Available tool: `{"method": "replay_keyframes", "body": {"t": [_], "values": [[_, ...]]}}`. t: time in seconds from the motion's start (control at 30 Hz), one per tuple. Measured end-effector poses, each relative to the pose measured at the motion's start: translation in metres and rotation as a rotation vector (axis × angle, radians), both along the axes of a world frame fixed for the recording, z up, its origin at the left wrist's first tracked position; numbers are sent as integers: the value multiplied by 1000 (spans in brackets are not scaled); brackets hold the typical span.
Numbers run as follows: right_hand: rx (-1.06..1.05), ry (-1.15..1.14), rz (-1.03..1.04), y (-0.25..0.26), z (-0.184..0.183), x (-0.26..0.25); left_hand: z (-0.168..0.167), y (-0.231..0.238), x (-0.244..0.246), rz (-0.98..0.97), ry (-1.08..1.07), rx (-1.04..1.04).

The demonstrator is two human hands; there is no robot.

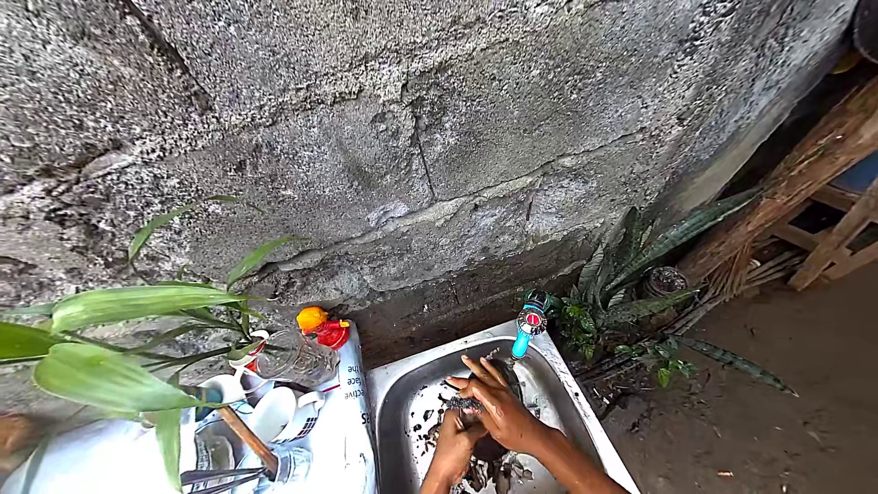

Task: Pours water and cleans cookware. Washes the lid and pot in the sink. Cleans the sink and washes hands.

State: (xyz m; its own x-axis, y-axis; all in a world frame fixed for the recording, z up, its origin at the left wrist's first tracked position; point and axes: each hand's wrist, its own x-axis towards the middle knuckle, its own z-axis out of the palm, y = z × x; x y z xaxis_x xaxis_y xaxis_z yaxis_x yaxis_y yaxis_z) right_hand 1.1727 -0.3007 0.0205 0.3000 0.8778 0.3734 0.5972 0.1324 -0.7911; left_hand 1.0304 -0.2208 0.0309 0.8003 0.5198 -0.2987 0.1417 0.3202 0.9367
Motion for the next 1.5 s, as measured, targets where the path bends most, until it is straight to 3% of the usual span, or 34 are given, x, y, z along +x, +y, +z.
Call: {"method": "replay_keyframes", "body": {"t": [0.13,0.3,0.57,0.63,0.73,0.87,1.0,1.13,1.27,1.43,1.5], "values": [[-103,50,-154,3,-12,23,0,-4,0,2,-15,-23],[-53,-37,-37,9,2,-15,-5,-11,14,146,-25,-29],[-384,14,-471,27,9,4,-10,-15,20,172,-84,-102],[-388,22,-431,23,8,0,-10,-16,20,189,-76,-113],[-208,-102,-285,14,6,-28,-9,-13,24,245,-48,-49],[-384,41,-392,10,-2,21,-4,-19,13,149,-3,-64],[-251,11,-223,6,8,-21,-10,-11,19,174,19,10],[-370,91,-360,4,-5,24,-2,-18,11,111,-7,-51],[-274,43,-190,2,5,-7,-12,-17,23,113,15,24],[-466,103,-308,-2,-10,25,-15,-25,12,105,30,-79],[-337,53,-226,-1,-6,6,-21,-23,20,153,6,-63]]}}
